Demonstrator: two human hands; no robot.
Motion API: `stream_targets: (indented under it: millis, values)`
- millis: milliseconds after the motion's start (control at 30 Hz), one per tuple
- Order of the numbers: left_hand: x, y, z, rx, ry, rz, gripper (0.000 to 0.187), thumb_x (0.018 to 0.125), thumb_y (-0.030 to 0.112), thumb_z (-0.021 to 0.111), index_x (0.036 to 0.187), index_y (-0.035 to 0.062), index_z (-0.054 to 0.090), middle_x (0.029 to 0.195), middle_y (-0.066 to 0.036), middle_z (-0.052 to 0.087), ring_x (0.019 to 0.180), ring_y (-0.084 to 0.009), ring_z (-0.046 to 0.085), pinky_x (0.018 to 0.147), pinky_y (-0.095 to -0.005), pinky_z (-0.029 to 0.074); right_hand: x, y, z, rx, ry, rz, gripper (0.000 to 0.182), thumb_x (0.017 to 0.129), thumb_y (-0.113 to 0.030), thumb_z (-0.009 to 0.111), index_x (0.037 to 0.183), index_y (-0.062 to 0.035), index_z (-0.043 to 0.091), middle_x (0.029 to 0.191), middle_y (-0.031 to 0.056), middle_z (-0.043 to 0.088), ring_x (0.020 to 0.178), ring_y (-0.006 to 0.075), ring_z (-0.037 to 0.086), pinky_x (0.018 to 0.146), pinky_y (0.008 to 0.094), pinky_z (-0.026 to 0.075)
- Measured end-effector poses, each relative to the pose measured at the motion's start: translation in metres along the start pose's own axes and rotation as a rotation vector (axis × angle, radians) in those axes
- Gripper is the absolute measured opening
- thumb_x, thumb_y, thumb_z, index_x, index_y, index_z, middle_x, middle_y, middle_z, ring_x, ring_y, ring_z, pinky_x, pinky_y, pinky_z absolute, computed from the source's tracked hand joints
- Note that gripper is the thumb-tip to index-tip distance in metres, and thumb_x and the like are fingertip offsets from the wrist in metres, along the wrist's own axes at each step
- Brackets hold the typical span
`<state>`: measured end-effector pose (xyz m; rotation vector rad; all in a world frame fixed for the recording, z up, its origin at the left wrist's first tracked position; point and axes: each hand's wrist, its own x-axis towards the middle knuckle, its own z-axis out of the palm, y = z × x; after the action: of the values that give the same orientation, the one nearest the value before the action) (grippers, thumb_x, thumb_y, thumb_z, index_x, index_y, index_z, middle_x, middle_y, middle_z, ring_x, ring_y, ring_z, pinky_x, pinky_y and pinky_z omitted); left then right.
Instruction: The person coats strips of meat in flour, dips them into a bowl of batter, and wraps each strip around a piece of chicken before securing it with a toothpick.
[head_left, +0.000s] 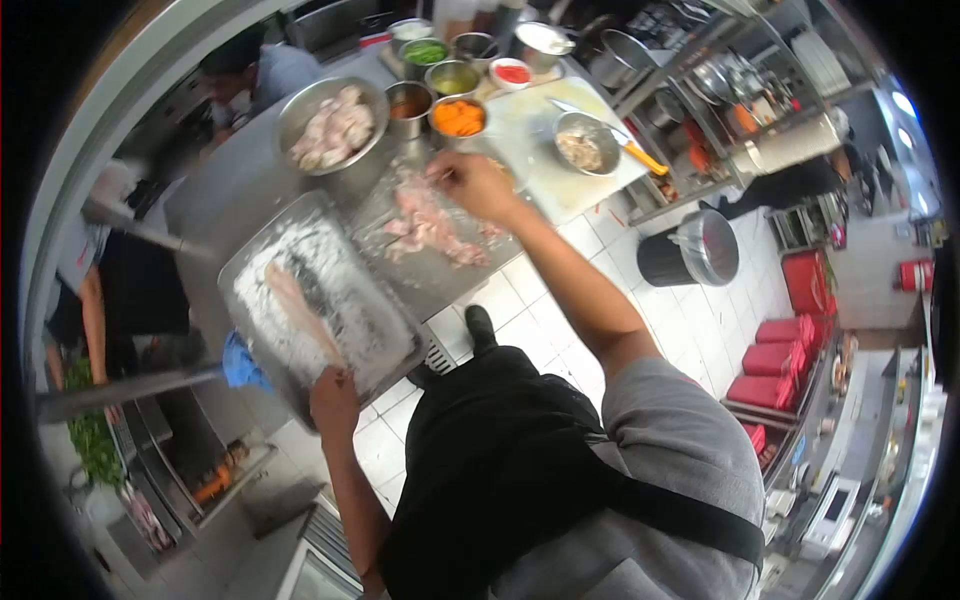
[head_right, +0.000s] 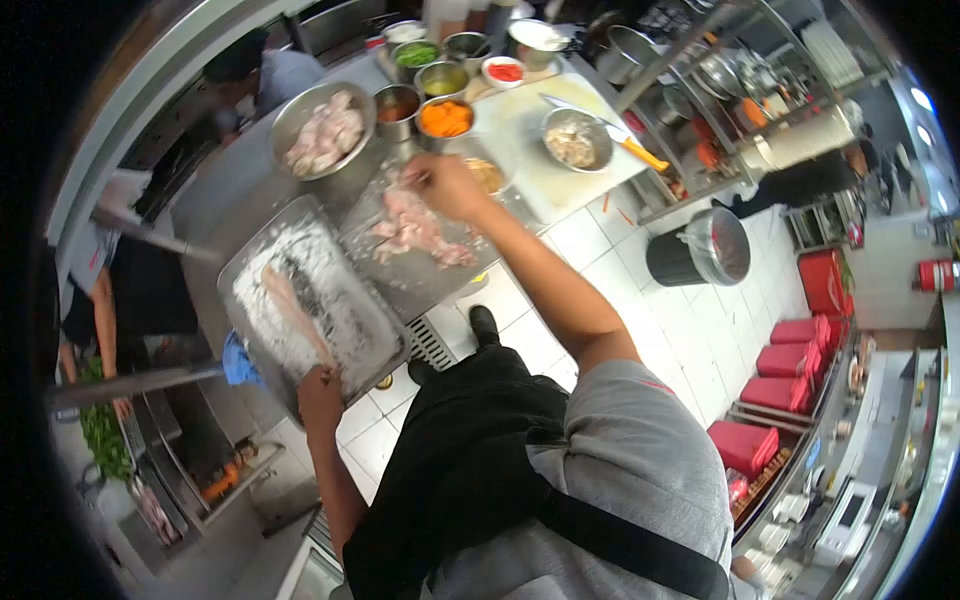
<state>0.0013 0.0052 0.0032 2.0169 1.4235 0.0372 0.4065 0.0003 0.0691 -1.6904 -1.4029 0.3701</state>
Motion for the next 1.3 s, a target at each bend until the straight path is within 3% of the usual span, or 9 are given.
stream_targets:
  millis: [167,300,400,533,600,767,933,1133,1300]
  values:
    - [-0.021,0.032,-0.02,0.315,-0.006,0.13,0.032,0.091,0.034,0.06,0.099,0.0038,0.067,0.098,-0.02,0.065,0.093,-0.0393,0.063,0.081,-0.0505,0.048,-0.025,0.101,-0.156,-0.411,0.243,0.276,0.016,0.083,-0.013,0.068,0.095,-0.0043,0.072,0.092,0.0133,0.074,0.085,0.0271,0.072,0.076,0.037,0.056]
    - [-0.025,0.086,-0.031,0.228,0.05,0.137,0.033,0.093,0.029,0.061,0.107,-0.0008,0.063,0.103,-0.019,0.062,0.101,-0.0394,0.059,0.087,-0.0483,0.047,-0.04,0.185,-0.216,-0.609,0.136,0.4,0.026,0.08,-0.02,0.07,0.102,-0.0068,0.071,0.094,0.0149,0.073,0.087,0.0313,0.07,0.078,0.0382,0.054]
    - [-0.002,0.143,-0.018,0.096,0.179,0.422,0.03,0.094,0.02,0.061,0.113,-0.0019,0.063,0.101,-0.019,0.063,0.096,-0.0371,0.061,0.085,-0.0441,0.048,-0.035,0.207,-0.232,-0.719,-0.08,0.495,0.022,0.08,-0.014,0.065,0.101,-0.0087,0.071,0.093,0.0153,0.072,0.09,0.0321,0.069,0.079,0.0408,0.053]
    - [0.039,0.251,0.038,-0.236,0.051,0.74,0.041,0.094,0.019,0.062,0.13,-0.0002,0.056,0.099,-0.02,0.066,0.087,-0.0374,0.065,0.076,-0.0437,0.051,-0.021,0.237,-0.242,-0.9,-0.229,0.452,0.027,0.079,-0.011,0.065,0.105,-0.0114,0.071,0.091,0.0147,0.071,0.09,0.0324,0.069,0.08,0.0413,0.054]
    - [0.059,0.306,0.078,-0.195,-0.019,0.822,0.047,0.093,0.02,0.063,0.135,0.003,0.052,0.103,-0.021,0.067,0.088,-0.0378,0.066,0.076,-0.0448,0.052,-0.014,0.238,-0.244,-1.071,-0.501,0.315,0.036,0.079,-0.011,0.064,0.114,-0.0162,0.068,0.104,0.0131,0.068,0.096,0.0315,0.068,0.081,0.0428,0.055]
    - [0.111,0.415,0.17,0.056,-0.143,0.833,0.053,0.093,0.025,0.063,0.14,0.0076,0.046,0.097,-0.022,0.066,0.09,-0.0387,0.067,0.073,-0.0487,0.053,-0.005,0.227,-0.244,-1.156,-0.641,0.117,0.039,0.086,-0.016,0.058,0.124,-0.0253,0.064,0.126,0.0149,0.057,0.105,0.031,0.066,0.084,0.0434,0.055]
    - [0.156,0.425,0.223,0.189,0.091,0.882,0.03,0.094,0.029,0.06,0.114,0.0066,0.061,0.1,-0.022,0.065,0.086,-0.0386,0.068,0.072,-0.0492,0.055,-0.008,0.235,-0.246,-1.246,-0.684,-0.018,0.035,0.092,-0.021,0.053,0.124,-0.0294,0.065,0.126,0.0174,0.057,0.104,0.0295,0.068,0.083,0.0419,0.056]
    - [0.166,0.425,0.218,0.134,0.068,0.916,0.033,0.093,0.033,0.061,0.111,0.0061,0.063,0.103,-0.021,0.065,0.082,-0.0389,0.068,0.072,-0.0508,0.055,-0.001,0.244,-0.252,-1.226,-0.867,-0.029,0.036,0.09,-0.02,0.056,0.126,-0.0247,0.061,0.122,0.0155,0.059,0.111,0.0294,0.064,0.085,0.0438,0.054]
    - [0.167,0.421,0.22,0.114,0.031,0.924,0.038,0.092,0.037,0.062,0.117,0.0071,0.061,0.104,-0.021,0.064,0.081,-0.0405,0.068,0.07,-0.0521,0.055,0.002,0.239,-0.249,-1.302,-0.871,0.01,0.037,0.086,-0.02,0.06,0.123,-0.0195,0.06,0.098,0.0098,0.071,0.093,0.0307,0.07,0.081,0.0446,0.055]
